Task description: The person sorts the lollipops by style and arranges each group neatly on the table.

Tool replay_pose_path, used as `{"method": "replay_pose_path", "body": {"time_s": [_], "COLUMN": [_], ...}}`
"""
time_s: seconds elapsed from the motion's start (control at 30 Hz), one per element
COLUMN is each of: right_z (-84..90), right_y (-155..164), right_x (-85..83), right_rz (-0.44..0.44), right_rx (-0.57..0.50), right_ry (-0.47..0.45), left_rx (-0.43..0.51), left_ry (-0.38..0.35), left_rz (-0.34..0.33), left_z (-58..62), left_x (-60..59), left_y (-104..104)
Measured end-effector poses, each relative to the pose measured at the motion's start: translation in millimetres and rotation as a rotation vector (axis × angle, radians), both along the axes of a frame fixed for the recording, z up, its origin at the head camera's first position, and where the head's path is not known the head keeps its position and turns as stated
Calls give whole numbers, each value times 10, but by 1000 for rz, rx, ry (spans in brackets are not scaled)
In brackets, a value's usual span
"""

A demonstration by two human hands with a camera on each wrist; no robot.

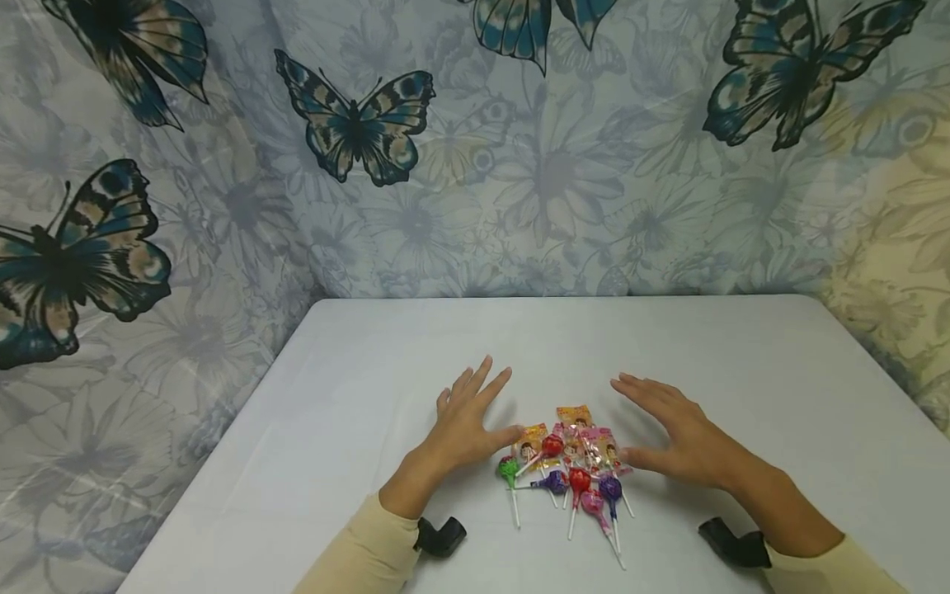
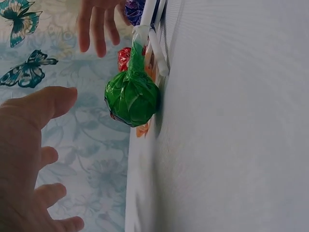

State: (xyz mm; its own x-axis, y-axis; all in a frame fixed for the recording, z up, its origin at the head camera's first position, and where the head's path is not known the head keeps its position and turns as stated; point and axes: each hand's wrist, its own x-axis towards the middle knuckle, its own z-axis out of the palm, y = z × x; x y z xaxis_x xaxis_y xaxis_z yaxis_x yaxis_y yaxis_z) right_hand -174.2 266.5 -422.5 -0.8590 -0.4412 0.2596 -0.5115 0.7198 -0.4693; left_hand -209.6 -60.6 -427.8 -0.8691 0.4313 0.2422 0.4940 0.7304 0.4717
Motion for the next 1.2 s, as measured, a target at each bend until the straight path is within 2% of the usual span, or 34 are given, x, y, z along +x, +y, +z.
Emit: {"method": "replay_pose_path", "body": {"time_s": [0.13, 0.37, 0.67, 0.9, 1.2], "right_z": [-21, -49, -107, -129, -129], "right_y": [-4, -44, -47, -45, -52], "right_x": [-5, -39, -48, -12, 35], "right_rz": [52, 85, 98, 111, 143], "right_rx": [-16, 3, 6, 24, 31], "right_ry": [12, 44, -10, -72, -102], "left_rx": [-4, -12, 6, -12, -16], "left_ry": [-25, -58, -114, -118, -146], "left_rz": [-50, -82, -105, -118, -142], "left_z": [-25, -28, -73, -127, -156], "left_x": [-1, -27, -9, 8, 63], "left_y": [-4, 1, 15, 56, 104]}}
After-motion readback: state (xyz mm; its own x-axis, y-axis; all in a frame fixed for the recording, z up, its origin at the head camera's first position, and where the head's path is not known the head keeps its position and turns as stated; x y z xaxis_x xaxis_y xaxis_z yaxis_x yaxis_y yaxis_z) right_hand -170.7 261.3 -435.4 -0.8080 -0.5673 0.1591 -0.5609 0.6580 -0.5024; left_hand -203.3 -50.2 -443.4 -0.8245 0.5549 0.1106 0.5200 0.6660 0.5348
